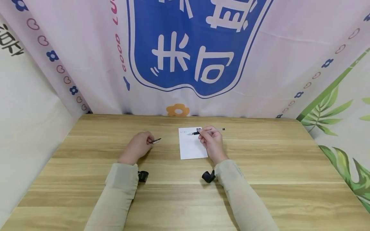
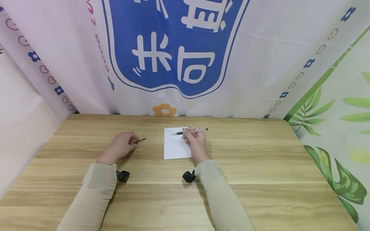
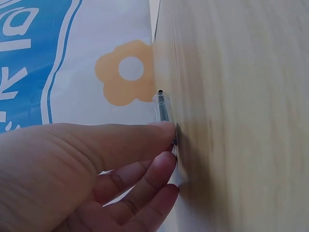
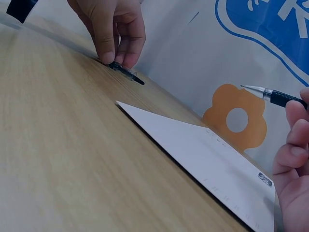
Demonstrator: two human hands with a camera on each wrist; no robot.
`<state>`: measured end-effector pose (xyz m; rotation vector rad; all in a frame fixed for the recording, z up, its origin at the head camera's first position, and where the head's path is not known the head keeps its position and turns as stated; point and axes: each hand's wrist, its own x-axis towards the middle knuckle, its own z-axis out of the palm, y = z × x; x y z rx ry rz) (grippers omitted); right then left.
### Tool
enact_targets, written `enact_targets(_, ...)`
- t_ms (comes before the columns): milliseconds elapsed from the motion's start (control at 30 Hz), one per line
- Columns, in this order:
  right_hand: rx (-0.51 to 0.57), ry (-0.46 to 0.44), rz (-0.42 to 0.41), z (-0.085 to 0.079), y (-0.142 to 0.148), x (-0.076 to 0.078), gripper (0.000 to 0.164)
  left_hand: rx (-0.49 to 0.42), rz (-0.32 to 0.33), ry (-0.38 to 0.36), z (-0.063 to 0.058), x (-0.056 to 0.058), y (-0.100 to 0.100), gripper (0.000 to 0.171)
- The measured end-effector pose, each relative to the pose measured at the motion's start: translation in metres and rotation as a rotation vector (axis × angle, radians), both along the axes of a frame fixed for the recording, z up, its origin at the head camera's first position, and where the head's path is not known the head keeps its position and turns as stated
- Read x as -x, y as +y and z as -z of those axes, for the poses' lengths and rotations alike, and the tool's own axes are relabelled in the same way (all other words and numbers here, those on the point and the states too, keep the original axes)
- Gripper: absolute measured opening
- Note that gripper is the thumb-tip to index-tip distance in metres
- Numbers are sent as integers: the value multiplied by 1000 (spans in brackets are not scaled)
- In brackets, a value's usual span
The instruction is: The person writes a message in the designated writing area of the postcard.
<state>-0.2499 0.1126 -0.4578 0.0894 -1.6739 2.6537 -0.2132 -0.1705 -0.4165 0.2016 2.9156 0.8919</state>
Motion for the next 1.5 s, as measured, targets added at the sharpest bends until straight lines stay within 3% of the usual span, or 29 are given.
enact_targets(1067, -29, 4, 0, -1, -3, -2, 15, 72, 26, 37, 0, -2, 5, 12)
enact_targets(1500, -12, 14, -16, 0, -3, -2, 15, -53, 100, 55, -11, -5, 22, 12)
